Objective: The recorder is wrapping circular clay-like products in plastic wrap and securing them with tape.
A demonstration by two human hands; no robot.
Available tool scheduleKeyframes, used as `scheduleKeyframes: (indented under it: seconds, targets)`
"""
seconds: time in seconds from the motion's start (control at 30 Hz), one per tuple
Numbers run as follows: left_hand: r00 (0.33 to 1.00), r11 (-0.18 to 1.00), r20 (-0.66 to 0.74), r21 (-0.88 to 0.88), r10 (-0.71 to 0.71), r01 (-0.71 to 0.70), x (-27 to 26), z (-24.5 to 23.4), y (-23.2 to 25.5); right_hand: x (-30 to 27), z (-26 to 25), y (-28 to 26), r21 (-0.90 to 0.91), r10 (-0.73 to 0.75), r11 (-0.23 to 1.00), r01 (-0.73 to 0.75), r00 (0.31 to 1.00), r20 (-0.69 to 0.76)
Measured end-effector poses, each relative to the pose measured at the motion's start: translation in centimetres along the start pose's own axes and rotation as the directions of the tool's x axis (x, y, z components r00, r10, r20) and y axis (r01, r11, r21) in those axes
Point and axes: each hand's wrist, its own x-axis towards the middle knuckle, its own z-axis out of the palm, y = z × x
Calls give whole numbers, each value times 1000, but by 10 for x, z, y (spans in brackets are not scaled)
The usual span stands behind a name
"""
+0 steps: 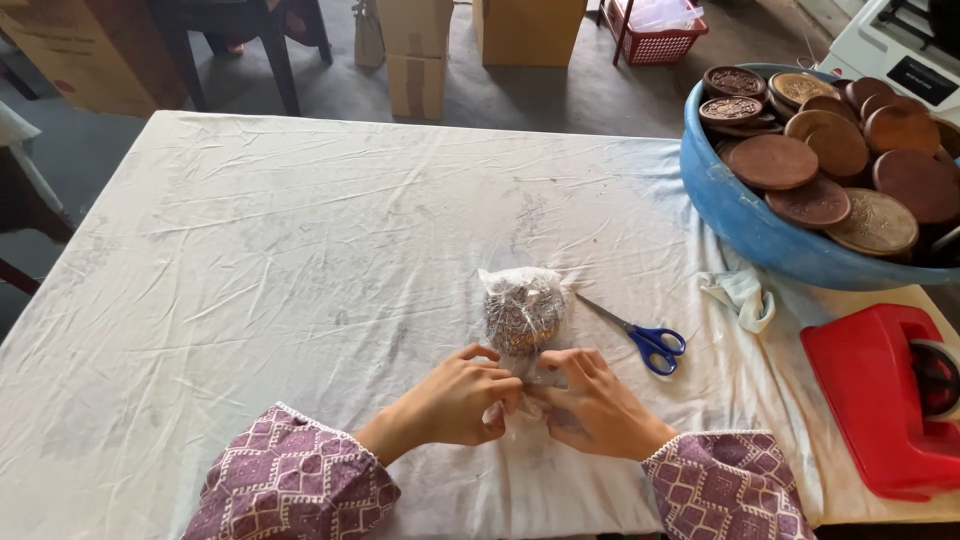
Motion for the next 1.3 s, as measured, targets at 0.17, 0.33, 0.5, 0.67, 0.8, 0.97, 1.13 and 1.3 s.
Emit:
scheduleKeyframes:
  seconds: [0.17,0.33,0.5,0.67,0.8,0.97,1.13,1.3]
  targets:
    - [999,999,-23,-32,-23,22,-1,3,-3,1,5,-3,-108,-71,992,70,997,-9]
    - [975,952,-124,-268,-184,146,3,14,-8,-3,3,-5,11,64,998,-64,998,-23]
    - [969,966,-169,-217,-179,141,9,24,-6,-7,13,5,177,118,979,-101,989,-91]
    - [960,979,-239,-173,-145,105,11,28,-7,-7,23,8,247,235,948,-201,965,-118]
    - [869,935,-422,334,261,-118,1,38,-21,-3,22,13,292,297,922,-255,949,-109]
    - [866,783,-221,563,449,-263,-2,45,-15,-7,24,22,211,213,960,-184,969,-127]
    - [960,895,-173,426,221,-130,-6,59,-11,-2,11,9,130,47,991,-34,994,-103]
    - [970,912,-182,402,163,-78,-2,82,-31,5,1,-1,55,-40,997,47,992,-118]
